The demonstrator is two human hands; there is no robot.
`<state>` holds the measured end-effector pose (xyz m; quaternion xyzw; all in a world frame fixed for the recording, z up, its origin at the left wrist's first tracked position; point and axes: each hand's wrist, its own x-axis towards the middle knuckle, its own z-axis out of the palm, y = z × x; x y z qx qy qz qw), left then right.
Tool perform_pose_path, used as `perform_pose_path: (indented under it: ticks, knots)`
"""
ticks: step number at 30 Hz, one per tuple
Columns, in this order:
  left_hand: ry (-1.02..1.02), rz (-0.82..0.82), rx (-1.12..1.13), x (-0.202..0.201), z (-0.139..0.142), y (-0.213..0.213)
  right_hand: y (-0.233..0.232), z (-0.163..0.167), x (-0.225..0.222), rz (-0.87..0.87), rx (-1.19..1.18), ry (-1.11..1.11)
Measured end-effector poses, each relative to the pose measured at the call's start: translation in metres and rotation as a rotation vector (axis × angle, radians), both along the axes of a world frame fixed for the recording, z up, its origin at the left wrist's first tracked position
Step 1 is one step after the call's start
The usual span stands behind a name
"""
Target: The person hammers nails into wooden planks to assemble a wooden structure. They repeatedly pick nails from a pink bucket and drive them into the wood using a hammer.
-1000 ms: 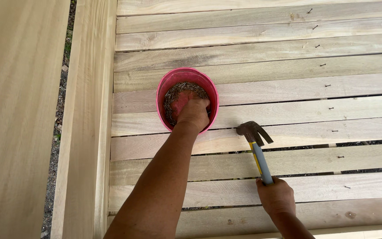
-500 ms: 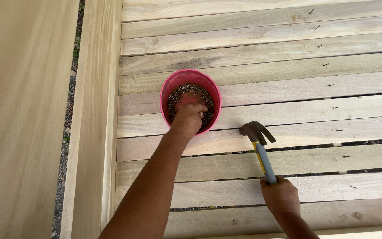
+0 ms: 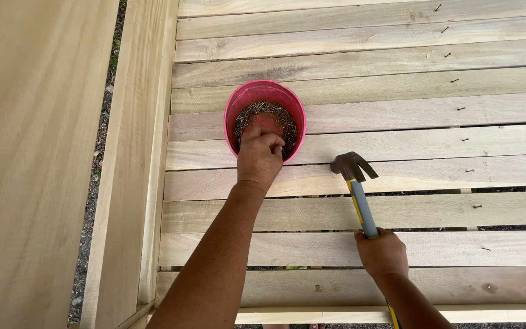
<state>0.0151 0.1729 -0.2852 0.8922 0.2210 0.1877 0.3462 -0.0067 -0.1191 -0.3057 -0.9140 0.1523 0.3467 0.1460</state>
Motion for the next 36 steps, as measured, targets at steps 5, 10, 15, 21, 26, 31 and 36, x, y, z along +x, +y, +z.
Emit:
perform_pose_path:
  ticks: [5,10,15,21,26,31,36]
  knots:
    - [-0.005,0.124,-0.196,-0.004,-0.008,0.000,0.000,-0.002,0.001,0.033,0.049,0.001]
    - [-0.020,0.288,-0.352,-0.007,-0.014,0.002,-0.002,-0.005,0.008,-0.034,0.146,0.055]
    - [-0.244,0.252,-0.248,-0.009,-0.017,-0.007,-0.013,-0.007,0.001,-0.123,0.236,0.119]
    - [-0.283,0.338,-0.457,-0.010,-0.011,-0.022,-0.035,-0.003,-0.016,-0.112,0.271,0.187]
    - [-0.230,0.242,-0.931,-0.031,-0.017,-0.053,-0.046,-0.001,-0.028,-0.051,0.238,0.182]
    - [0.203,-0.057,-0.584,-0.095,-0.047,-0.105,-0.059,-0.008,-0.046,-0.054,0.260,0.166]
    - [0.255,-0.104,-0.472,-0.125,-0.073,-0.125,-0.070,-0.016,-0.057,-0.018,0.230,0.192]
